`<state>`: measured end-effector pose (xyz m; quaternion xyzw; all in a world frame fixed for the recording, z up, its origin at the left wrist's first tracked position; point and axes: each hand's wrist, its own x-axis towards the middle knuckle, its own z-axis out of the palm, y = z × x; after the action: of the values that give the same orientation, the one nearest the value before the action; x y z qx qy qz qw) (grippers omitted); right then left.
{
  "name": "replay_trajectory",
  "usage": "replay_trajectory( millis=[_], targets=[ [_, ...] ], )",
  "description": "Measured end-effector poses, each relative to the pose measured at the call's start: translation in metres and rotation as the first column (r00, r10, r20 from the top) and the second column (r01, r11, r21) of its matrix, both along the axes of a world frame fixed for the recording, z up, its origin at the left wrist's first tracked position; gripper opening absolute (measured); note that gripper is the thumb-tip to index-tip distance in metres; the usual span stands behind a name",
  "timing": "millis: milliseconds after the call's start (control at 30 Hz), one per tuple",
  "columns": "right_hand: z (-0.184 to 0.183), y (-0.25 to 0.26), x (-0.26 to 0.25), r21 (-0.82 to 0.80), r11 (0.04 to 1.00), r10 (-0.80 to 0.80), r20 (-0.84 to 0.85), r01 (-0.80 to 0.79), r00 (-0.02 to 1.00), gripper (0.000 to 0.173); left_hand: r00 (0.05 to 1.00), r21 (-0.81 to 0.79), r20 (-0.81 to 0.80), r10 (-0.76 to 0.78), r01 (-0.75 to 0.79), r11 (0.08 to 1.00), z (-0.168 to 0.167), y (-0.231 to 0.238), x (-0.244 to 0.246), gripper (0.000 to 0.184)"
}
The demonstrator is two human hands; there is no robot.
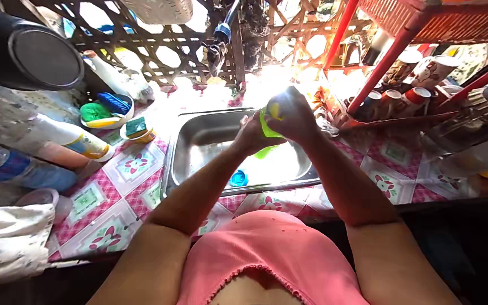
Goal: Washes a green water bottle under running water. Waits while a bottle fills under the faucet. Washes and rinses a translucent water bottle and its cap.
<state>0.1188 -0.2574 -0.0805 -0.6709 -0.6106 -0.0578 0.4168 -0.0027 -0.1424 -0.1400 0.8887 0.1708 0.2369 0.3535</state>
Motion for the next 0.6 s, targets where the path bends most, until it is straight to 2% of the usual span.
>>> replay_trajectory(
  millis=[33,67,100,200,300,433,533,600],
  targets=[
    [0.005,-0.011,0.011,0.056,0.998,-0.04,-0.003,0.04,0.999,0.032,0.994,0.01,-0.084,-0.065,0.066,0.998,0.02,0.003,0.0,0.115],
    [0.01,-0.024,0.024,0.104,0.991,-0.085,-0.007,0.086,0.996,0.029,0.986,0.053,-0.132,-0.101,0.109,0.993,0.04,0.007,0.0,0.122],
    [0.017,-0.041,0.04,0.123,0.983,-0.133,-0.027,0.136,0.991,0.027,0.982,0.113,-0.159,-0.099,0.117,0.987,0.06,0.012,-0.001,0.12],
    [0.035,-0.108,0.082,0.068,0.941,-0.326,-0.081,0.331,0.942,0.033,0.985,0.36,-0.161,0.064,-0.002,0.933,0.096,0.053,0.0,0.095],
    [0.045,-0.174,0.124,-0.013,0.834,-0.552,-0.053,0.552,0.832,0.039,0.954,0.571,-0.153,0.258,-0.128,0.811,0.101,0.118,-0.002,0.086],
    [0.049,-0.247,0.172,-0.079,0.614,-0.784,0.057,0.786,0.618,0.045,0.955,0.601,-0.099,0.279,-0.166,0.782,0.082,0.195,-0.009,0.079],
    [0.044,-0.292,0.207,-0.07,0.475,-0.87,0.114,0.877,0.48,0.047,0.934,0.478,-0.136,0.33,-0.23,0.848,0.096,0.177,-0.008,0.06],
    [0.037,-0.312,0.23,-0.058,0.377,-0.915,0.128,0.924,0.382,0.049,0.943,0.449,-0.095,0.318,-0.244,0.86,0.091,0.183,-0.01,0.057]
  ],
)
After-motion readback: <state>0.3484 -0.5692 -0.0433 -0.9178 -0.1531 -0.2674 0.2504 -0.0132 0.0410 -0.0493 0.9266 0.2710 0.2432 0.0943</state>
